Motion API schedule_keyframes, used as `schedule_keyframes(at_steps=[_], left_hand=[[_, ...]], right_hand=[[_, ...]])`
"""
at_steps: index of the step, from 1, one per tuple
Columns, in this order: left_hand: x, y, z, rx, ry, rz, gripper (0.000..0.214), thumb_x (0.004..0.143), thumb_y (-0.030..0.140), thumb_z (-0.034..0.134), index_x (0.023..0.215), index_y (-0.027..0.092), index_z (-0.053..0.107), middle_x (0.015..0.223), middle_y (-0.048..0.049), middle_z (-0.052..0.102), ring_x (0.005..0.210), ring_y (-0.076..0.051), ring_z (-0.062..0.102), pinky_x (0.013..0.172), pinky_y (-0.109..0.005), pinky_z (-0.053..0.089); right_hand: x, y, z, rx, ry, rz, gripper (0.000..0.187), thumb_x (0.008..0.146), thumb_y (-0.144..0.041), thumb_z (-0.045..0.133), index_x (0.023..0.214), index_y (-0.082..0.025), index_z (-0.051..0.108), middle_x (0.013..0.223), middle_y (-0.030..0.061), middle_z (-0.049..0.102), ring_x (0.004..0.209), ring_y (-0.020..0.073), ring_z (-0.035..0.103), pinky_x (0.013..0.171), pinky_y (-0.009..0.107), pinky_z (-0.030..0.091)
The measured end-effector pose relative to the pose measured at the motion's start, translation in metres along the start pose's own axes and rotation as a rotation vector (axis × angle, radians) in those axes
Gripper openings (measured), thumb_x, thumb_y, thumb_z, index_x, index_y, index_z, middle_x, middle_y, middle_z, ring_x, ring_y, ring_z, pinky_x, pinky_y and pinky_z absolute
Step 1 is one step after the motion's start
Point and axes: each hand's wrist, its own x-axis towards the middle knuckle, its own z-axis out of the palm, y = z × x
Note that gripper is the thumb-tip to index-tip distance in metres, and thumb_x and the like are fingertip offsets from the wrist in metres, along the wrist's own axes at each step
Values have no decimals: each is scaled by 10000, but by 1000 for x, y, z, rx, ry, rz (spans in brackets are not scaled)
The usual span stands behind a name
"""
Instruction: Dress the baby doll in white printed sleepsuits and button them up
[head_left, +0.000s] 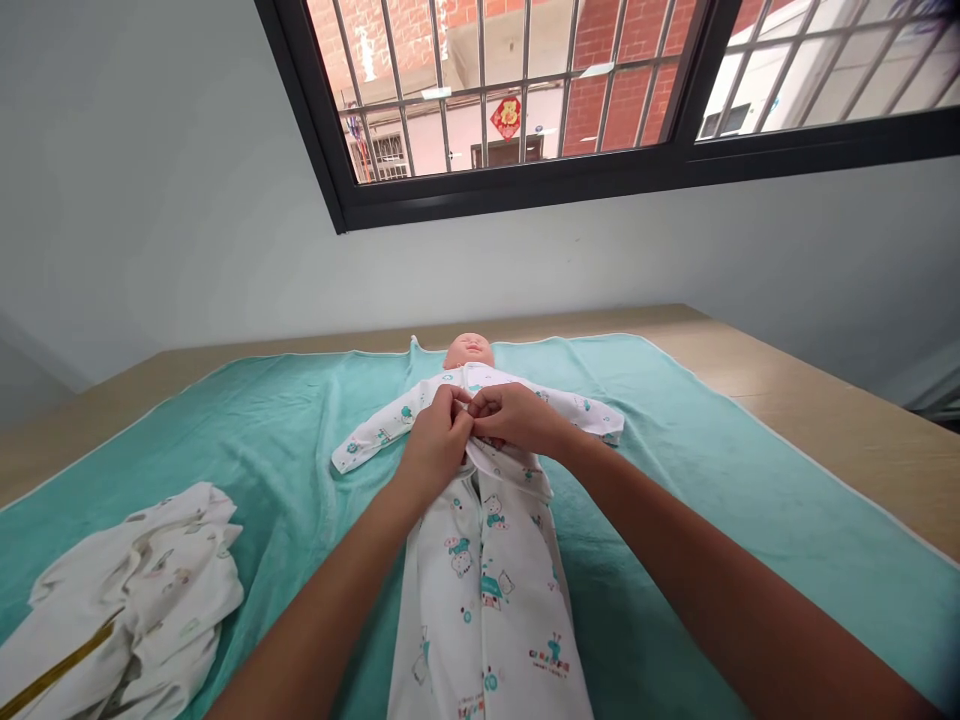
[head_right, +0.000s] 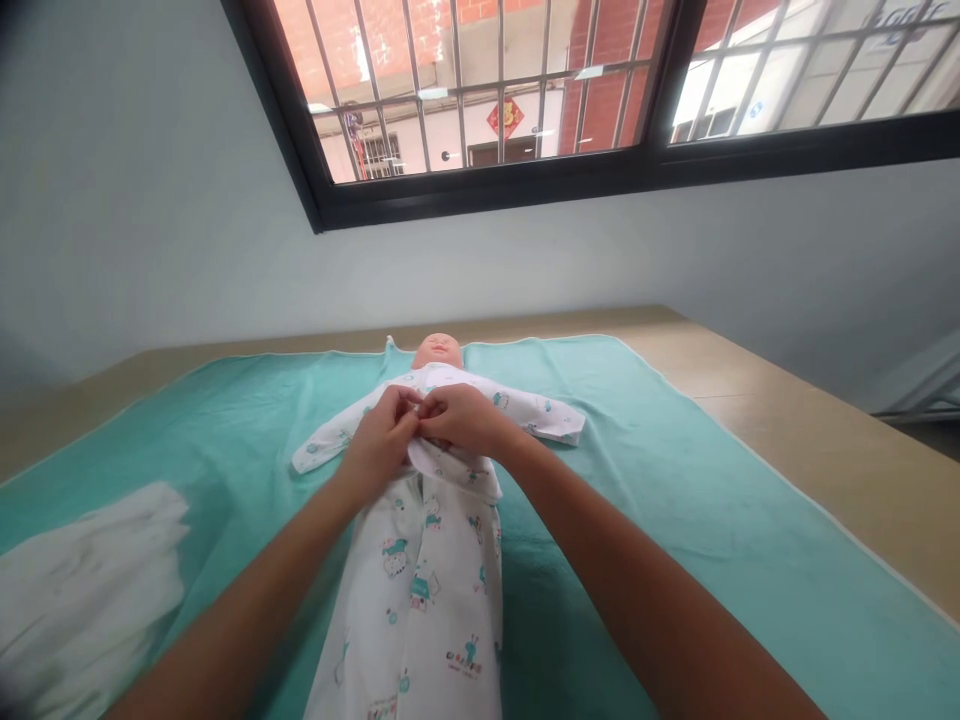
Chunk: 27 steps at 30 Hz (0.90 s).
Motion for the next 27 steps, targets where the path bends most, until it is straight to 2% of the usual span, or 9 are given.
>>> schedule_keyframes(at_steps=[3,7,18,24,27], left_hand=[[0,2,-3,121,-26,69,166,862,203,409,960,226,541,656,39,561,565,-136,521,536,-239,375],[0,3,-12,104,-117,116,194,889,239,406,998,241,566,718,31,608,594,-142,547,556,-239,379],[0,-4,-17,135,-118,256,215,886,214,444,1038,253,592,733,3,650,683,-188,576,629,-260,369],[-1,-3,-19,137,-156,247,225,901,225,418,1055,258,578,748,2,662,687,-182,582,633,-255,379],[-1,-2,-16,137,-130,220,219,877,199,428,1036,254,569,666,29,611,627,-163,546,611,-245,365]], right_hand=[[0,1,-5,31,-48,10,70,692,-245,595,711,-179,608,606,-30,580,548,93,510,509,215,399],[1,2,-7,79,-94,31,127,722,-302,608,710,-179,578,597,-24,569,526,97,517,493,220,401],[1,1,-8,149,-121,46,130,723,-279,630,700,-175,555,593,-18,564,510,90,504,481,222,401],[1,1,-9,190,-136,64,175,766,-331,624,727,-173,558,601,-8,587,493,88,506,471,222,403],[1,2,-9,203,-141,62,175,762,-334,631,743,-172,564,613,-8,591,499,86,509,479,223,408]])
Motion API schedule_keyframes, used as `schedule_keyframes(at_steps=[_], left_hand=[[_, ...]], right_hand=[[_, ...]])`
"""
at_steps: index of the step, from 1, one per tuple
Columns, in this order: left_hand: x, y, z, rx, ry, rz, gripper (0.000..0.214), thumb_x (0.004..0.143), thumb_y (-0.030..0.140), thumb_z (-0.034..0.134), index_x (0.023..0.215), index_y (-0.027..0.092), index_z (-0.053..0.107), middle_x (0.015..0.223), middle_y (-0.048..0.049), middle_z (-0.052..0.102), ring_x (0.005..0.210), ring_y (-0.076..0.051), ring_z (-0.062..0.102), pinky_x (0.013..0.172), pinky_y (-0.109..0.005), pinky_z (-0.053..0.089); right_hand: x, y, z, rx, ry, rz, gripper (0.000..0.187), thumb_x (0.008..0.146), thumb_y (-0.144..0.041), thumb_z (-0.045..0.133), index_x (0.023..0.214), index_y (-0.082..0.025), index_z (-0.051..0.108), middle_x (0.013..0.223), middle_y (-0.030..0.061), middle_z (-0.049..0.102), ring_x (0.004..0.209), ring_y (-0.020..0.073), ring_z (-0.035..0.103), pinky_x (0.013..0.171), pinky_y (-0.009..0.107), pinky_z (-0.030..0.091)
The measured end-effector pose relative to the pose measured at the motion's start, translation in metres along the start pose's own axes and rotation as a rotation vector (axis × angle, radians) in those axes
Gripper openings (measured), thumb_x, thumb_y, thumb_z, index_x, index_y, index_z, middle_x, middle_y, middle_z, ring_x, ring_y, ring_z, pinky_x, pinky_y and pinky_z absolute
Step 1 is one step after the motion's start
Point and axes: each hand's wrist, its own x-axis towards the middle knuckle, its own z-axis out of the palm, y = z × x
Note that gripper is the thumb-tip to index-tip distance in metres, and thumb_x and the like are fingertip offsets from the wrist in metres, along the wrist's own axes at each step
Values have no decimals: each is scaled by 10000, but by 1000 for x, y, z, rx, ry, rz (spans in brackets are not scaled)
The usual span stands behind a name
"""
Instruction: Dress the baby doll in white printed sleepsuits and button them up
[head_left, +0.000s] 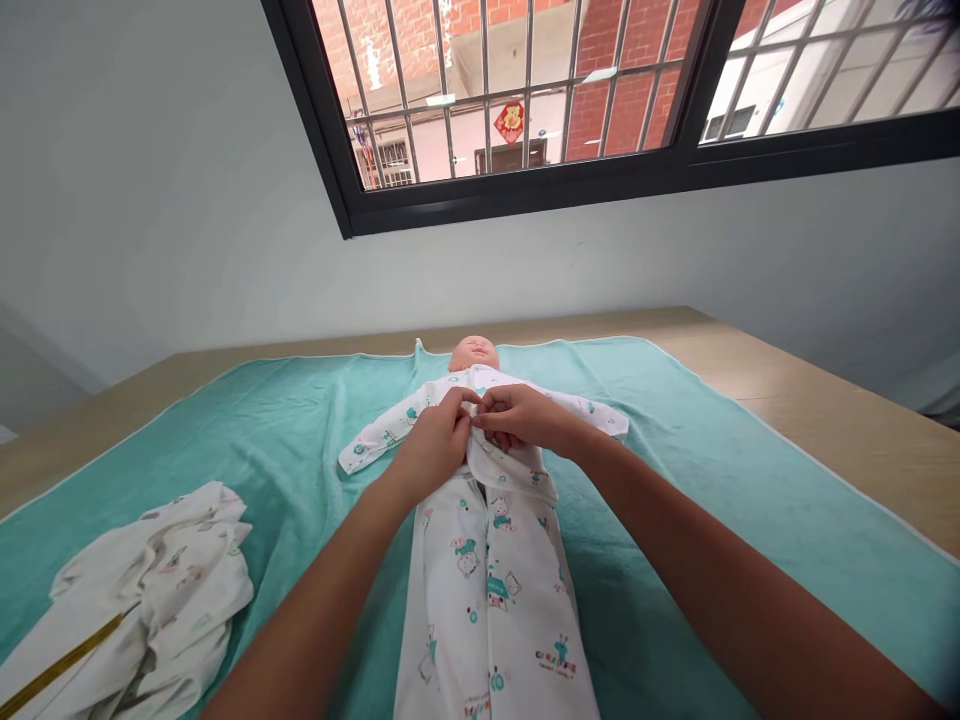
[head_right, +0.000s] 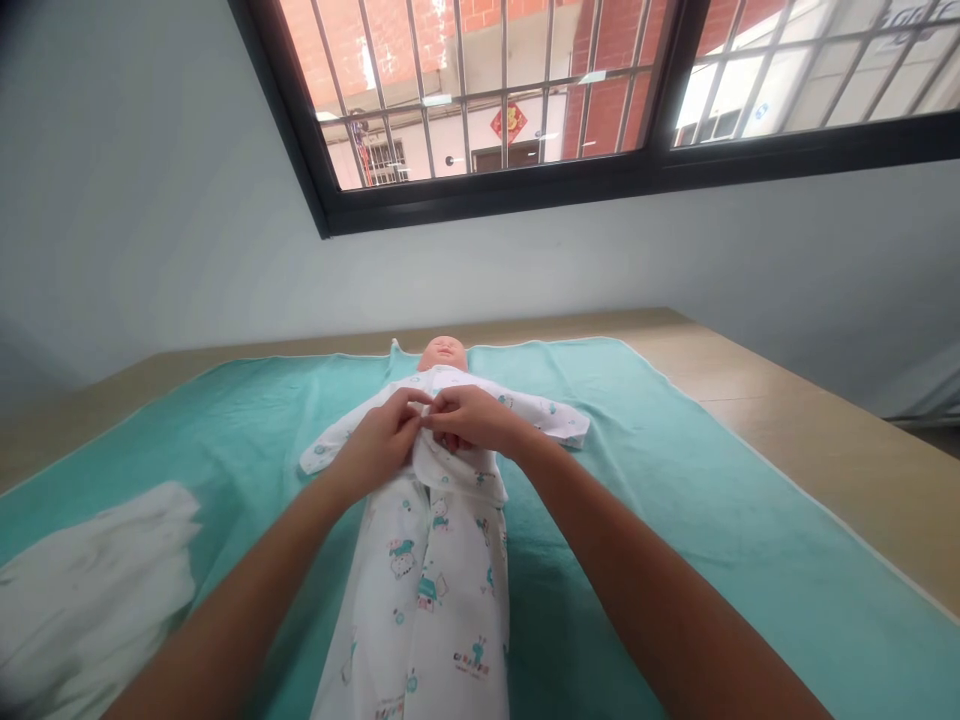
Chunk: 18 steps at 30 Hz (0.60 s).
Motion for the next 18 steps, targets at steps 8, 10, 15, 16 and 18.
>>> schedule_keyframes(at_steps=[8,10,15,16,18], left_hand=[[1,-5,4,-174,12,-101,252,823,211,458,1055,250,545,586,69,500,493,-108,445,493,-207,324],[2,-5,5,-281,7,-147,255,808,222,473,1054,245,537,590,72,494,476,-97,435,465,-197,330],[4,-3,8,-541,11,-263,274,731,201,537,1004,220,545,549,87,447,440,-80,410,420,-176,328],[5,-2,8,-577,9,-278,285,717,189,540,1000,213,552,543,86,448,440,-80,413,421,-175,332],[5,0,9,-630,8,-299,309,696,165,536,1002,202,567,538,79,463,449,-81,428,432,-173,346]], right_hand=[[2,2,5,-50,48,-47,97,738,-271,607,752,-181,572,633,-24,566,510,81,499,485,220,408],[2,1,5,-49,40,-35,90,737,-263,607,760,-183,572,638,-23,563,511,81,503,475,213,401],[2,1,1,-33,2,-9,97,738,-259,622,766,-186,564,612,-21,569,500,88,519,473,215,417],[2,1,0,-31,-4,-9,102,739,-261,625,761,-187,558,602,-22,569,496,90,520,474,217,422],[3,1,0,-33,-10,-10,114,740,-265,632,747,-189,547,590,-26,570,489,90,520,474,218,428]])
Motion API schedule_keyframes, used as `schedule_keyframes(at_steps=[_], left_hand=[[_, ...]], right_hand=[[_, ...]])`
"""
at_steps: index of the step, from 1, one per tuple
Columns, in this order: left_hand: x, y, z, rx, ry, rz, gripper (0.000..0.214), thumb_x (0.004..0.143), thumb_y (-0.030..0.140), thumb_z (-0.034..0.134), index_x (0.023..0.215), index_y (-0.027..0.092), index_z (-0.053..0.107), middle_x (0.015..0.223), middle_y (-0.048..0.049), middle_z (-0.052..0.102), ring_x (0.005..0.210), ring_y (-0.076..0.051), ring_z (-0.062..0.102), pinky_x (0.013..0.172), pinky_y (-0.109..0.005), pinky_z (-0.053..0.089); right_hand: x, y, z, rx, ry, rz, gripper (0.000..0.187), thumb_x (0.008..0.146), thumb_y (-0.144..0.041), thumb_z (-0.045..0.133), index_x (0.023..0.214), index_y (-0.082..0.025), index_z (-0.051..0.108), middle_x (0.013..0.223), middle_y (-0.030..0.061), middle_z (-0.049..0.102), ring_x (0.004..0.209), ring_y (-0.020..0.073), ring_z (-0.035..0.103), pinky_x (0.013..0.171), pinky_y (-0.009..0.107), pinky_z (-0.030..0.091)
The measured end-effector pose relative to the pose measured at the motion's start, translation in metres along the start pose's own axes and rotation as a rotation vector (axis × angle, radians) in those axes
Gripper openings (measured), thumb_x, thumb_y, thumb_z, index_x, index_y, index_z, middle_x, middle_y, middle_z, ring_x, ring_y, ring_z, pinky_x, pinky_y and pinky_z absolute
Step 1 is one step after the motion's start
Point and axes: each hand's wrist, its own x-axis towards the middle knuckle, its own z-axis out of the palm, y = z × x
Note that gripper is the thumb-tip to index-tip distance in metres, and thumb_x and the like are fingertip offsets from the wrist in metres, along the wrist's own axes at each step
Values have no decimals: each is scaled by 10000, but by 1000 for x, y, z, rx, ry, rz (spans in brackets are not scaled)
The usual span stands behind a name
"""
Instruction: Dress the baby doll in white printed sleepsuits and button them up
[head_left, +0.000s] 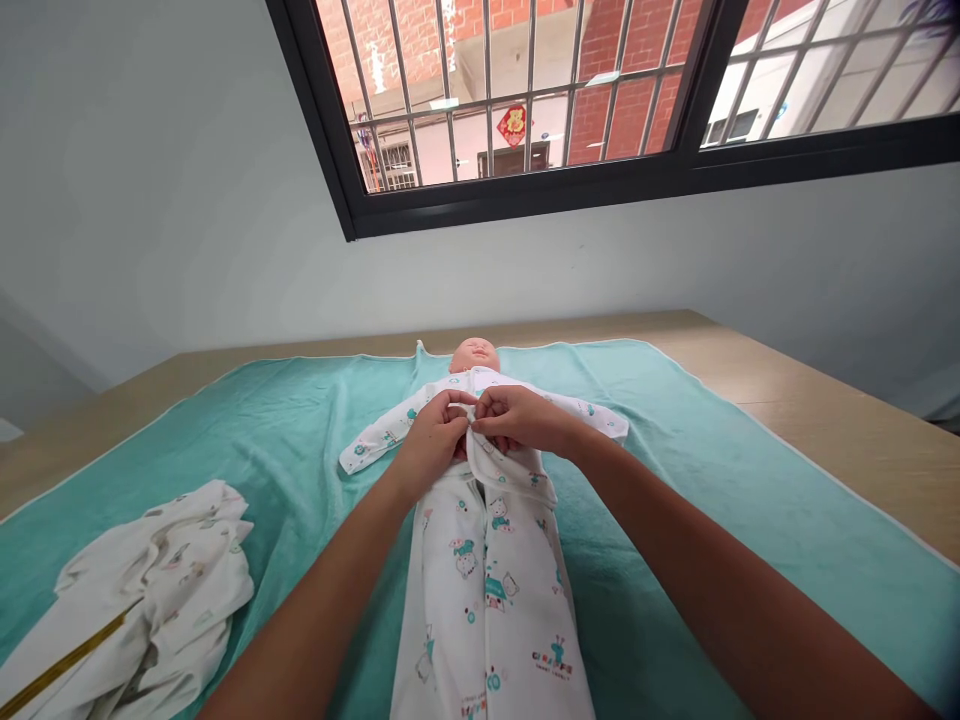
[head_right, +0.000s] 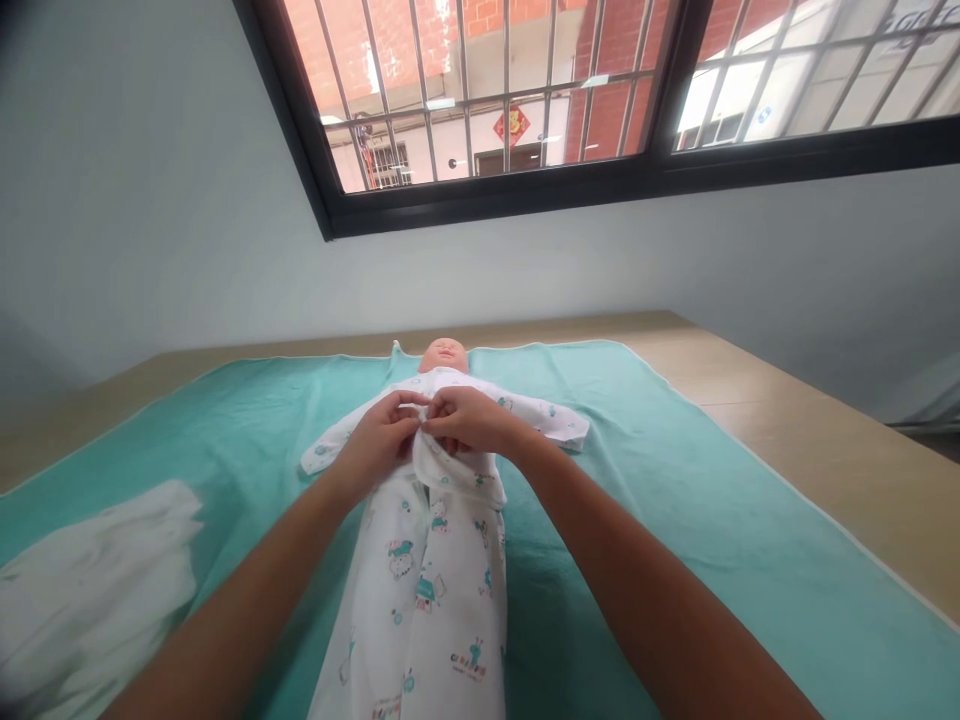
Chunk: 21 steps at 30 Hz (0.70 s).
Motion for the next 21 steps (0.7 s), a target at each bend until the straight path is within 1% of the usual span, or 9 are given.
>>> schedule_keyframes(at_steps=[5,10,15,21], left_hand=[[-2,3,0,-57,29,-36,294,697,147,528,983,187,583,498,63,489,441,-76,417,443,-166,344],[-4,6,-6,-131,-29,-86,264,705,172,570,968,173,597,508,39,526,467,-89,463,468,-179,369],[-3,5,-11,-206,-118,-62,336,679,156,624,1015,160,621,586,38,534,516,-80,493,515,-192,397],[-2,1,-10,-174,-77,-20,300,656,135,615,954,164,636,547,60,502,488,-72,467,490,-191,384]], right_hand=[[0,-2,2,-31,9,-23,111,740,-251,633,724,-182,548,568,-30,555,484,89,521,468,211,420],[-1,-2,3,5,23,-25,129,747,-278,637,729,-188,547,560,-43,544,469,85,502,459,212,412],[1,2,4,32,56,-14,152,759,-307,634,735,-190,542,529,-44,537,455,89,485,450,215,404],[1,5,6,17,76,-9,138,775,-301,611,736,-193,534,519,-45,530,448,92,471,444,216,384]])
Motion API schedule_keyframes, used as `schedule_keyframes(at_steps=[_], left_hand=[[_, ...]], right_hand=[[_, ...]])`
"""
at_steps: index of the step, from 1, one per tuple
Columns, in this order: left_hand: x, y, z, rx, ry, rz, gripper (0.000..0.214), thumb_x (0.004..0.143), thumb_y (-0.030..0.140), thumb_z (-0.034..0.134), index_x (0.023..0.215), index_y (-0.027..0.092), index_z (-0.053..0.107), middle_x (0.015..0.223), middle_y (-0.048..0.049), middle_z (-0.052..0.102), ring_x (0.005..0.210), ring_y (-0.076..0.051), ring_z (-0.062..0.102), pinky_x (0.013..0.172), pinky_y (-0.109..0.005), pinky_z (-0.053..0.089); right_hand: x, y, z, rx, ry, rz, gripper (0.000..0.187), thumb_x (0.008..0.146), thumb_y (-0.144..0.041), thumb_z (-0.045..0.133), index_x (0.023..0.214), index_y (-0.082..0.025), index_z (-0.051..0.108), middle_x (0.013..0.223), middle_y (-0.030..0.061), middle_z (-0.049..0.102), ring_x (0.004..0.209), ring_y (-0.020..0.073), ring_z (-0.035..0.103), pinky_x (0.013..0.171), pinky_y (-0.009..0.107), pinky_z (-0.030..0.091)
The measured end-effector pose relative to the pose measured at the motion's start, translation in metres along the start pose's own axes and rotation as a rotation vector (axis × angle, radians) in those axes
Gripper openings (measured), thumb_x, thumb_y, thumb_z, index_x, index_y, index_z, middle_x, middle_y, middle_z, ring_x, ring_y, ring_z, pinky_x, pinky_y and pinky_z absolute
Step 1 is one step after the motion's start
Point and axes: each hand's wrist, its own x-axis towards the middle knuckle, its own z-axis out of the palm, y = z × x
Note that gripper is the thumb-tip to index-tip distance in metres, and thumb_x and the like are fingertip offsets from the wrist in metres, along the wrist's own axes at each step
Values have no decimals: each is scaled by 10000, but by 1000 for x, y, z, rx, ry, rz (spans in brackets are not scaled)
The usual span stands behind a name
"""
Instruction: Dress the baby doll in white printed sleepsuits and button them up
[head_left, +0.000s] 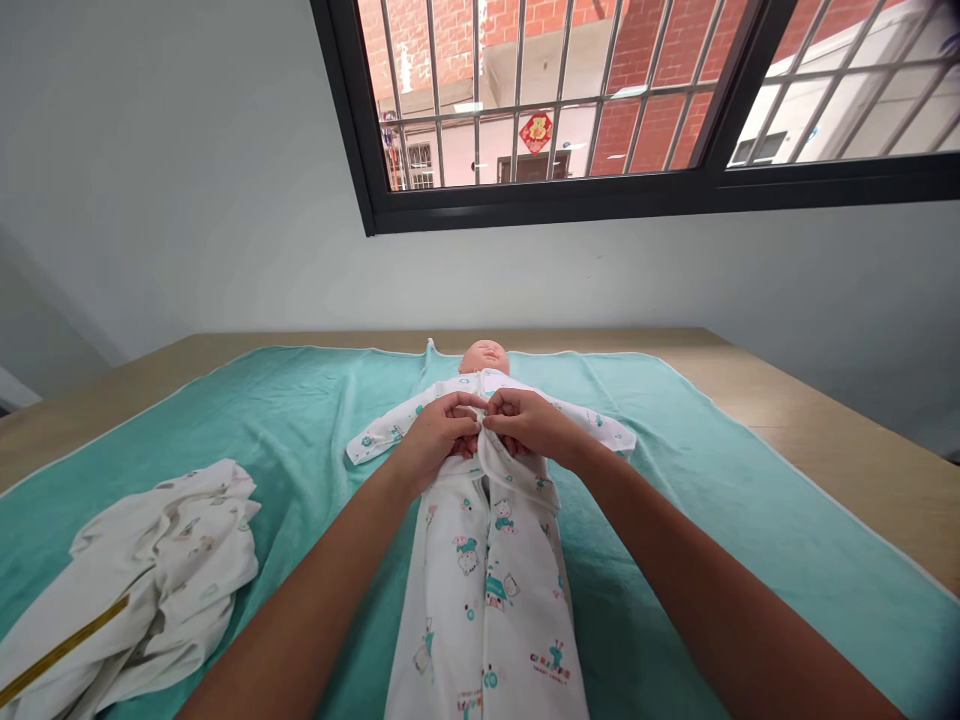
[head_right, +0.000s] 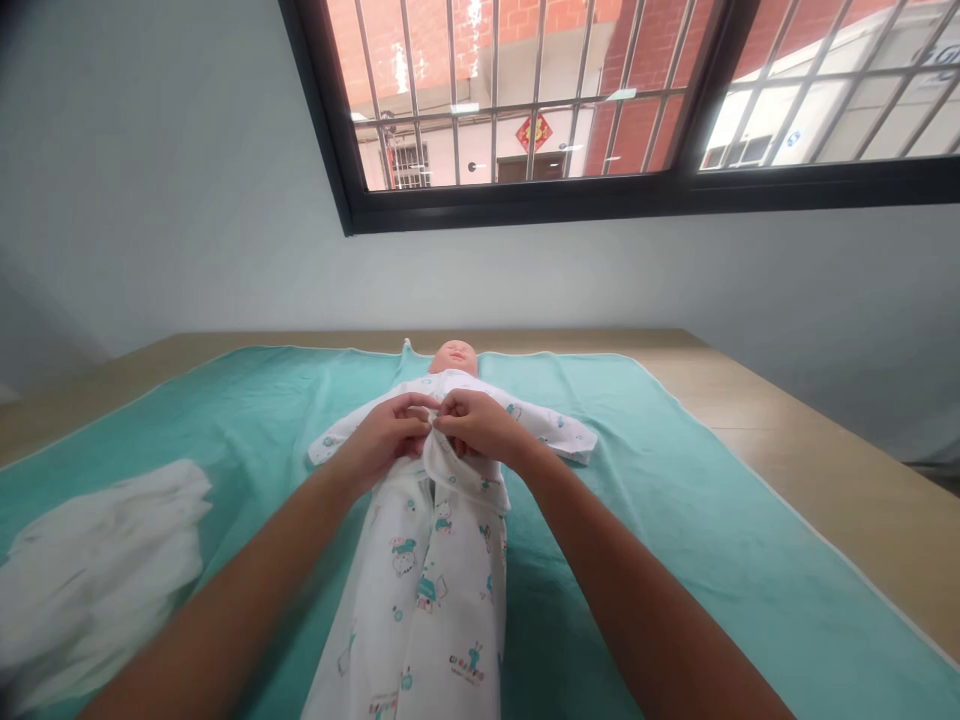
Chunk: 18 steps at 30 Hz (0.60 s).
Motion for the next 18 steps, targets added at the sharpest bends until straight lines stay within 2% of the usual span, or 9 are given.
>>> schedule_keyframes(at_steps=[3,8,14,18], left_hand=[[-1,1,3,49,1,22,305,645,114,591,943,171,624,541,62,511,484,-69,459,484,-184,376],[-5,6,9,118,7,30,336,602,77,535,915,176,601,529,68,507,458,-64,439,451,-175,353],[-5,3,6,95,-17,65,330,650,86,553,963,186,582,523,69,509,468,-68,457,479,-177,378],[-3,0,4,103,-30,65,317,683,102,557,989,184,575,551,56,539,489,-85,501,497,-194,414]], right_hand=[[-1,-1,4,-33,23,-3,195,806,-346,592,717,-196,504,510,-48,522,444,92,469,442,216,364],[-1,-3,7,-110,51,-10,369,834,-536,570,712,-205,460,497,-49,513,451,102,462,434,230,338],[0,-1,1,-98,-37,-18,343,881,-520,523,757,-206,464,500,-48,530,452,106,474,433,230,340],[0,0,1,-68,-36,-36,348,880,-530,525,767,-206,468,513,-53,522,455,103,475,445,229,349]])
